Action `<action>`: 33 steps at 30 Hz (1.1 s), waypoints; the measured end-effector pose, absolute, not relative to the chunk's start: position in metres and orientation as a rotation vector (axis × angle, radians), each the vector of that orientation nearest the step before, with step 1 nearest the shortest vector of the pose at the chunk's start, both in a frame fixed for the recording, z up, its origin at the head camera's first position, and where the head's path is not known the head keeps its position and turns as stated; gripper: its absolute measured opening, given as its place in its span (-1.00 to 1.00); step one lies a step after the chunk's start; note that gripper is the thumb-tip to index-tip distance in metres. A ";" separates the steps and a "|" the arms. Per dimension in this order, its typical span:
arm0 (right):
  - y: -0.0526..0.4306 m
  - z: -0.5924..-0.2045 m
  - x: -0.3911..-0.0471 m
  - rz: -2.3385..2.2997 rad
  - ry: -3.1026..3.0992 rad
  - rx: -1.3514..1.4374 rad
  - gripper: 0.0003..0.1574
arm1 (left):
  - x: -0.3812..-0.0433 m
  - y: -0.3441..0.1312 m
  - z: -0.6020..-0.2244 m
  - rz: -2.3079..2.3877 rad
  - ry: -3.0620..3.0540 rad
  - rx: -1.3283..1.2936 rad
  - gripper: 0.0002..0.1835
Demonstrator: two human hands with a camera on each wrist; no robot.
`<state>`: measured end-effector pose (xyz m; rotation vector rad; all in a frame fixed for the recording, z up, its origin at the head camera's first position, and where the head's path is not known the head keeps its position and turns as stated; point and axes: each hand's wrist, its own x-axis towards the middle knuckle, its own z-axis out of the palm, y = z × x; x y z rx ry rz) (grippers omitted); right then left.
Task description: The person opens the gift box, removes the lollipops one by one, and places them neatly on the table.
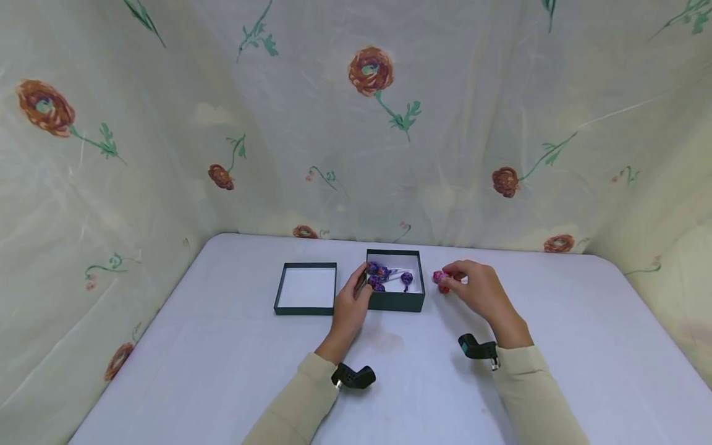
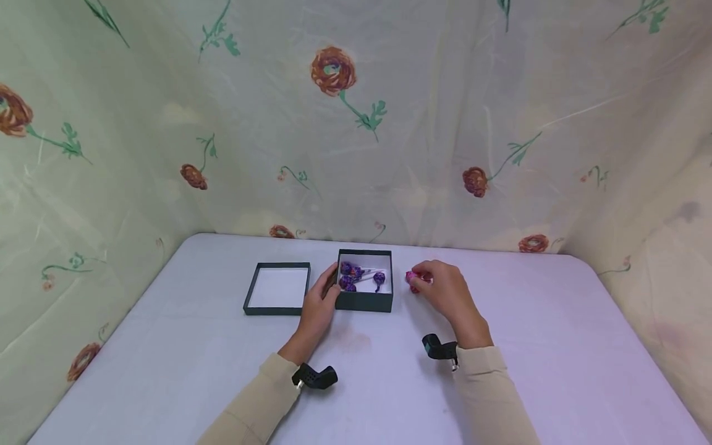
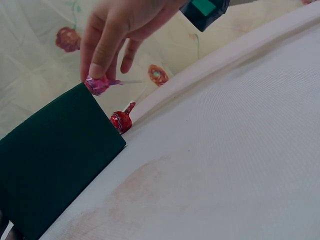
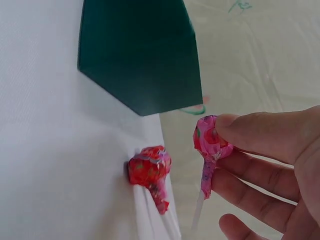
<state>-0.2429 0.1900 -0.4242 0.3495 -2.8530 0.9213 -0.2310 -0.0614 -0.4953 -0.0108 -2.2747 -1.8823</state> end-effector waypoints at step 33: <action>0.197 -0.450 -0.245 0.945 -3.000 0.320 -0.72 | -0.232 -0.061 -0.495 -1.890 -2.289 0.025 -0.46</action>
